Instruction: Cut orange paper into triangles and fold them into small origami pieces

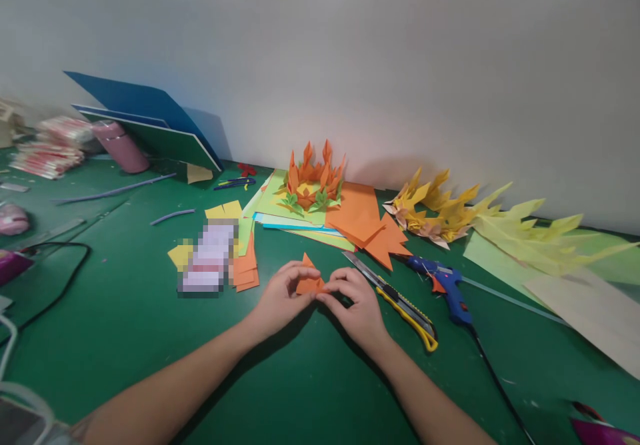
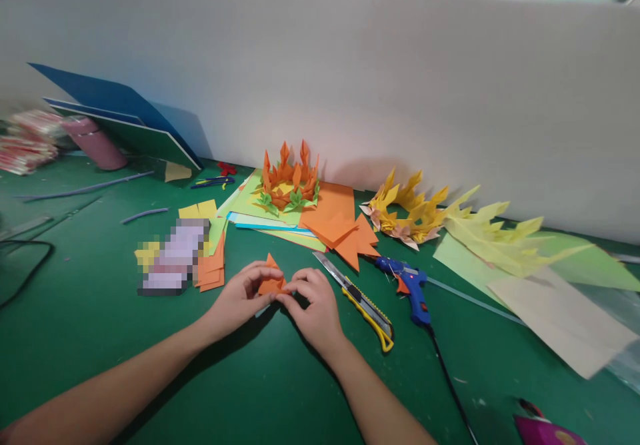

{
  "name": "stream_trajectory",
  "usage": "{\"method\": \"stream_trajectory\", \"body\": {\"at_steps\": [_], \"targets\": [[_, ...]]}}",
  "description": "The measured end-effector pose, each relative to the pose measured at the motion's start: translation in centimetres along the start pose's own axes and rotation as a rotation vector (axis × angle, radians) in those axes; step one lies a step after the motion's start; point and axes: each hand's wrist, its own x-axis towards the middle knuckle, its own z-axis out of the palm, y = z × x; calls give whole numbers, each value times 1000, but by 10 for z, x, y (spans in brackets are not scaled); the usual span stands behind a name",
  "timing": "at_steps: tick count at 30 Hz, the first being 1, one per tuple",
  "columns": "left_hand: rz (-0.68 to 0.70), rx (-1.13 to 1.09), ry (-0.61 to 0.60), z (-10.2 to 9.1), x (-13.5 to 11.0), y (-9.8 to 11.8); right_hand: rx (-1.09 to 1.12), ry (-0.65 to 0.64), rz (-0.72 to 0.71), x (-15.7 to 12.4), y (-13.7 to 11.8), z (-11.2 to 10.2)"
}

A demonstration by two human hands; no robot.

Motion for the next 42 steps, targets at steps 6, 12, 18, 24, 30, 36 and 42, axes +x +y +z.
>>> {"method": "stream_trajectory", "body": {"at_steps": [6, 12, 18, 24, 30, 36, 42], "targets": [[58, 121, -13, 3, -2, 0, 14, -30, 41, 0, 0, 0], [86, 183, -40, 4, -3, 1, 28, -45, 52, 0, 0, 0], [137, 274, -54, 2, -3, -2, 37, -76, 99, -1, 2, 1], [226, 347, -77, 1, -4, -2, 41, -119, 165, 0, 2, 0], [245, 391, -79, 2, -5, 0, 43, -150, 197, 0, 2, -1], [239, 402, -79, 0, -5, -1, 58, -144, 199, -1, 3, 0], [213, 352, -81, 0, -5, -2, 60, -136, 180, -1, 3, 1]]}}
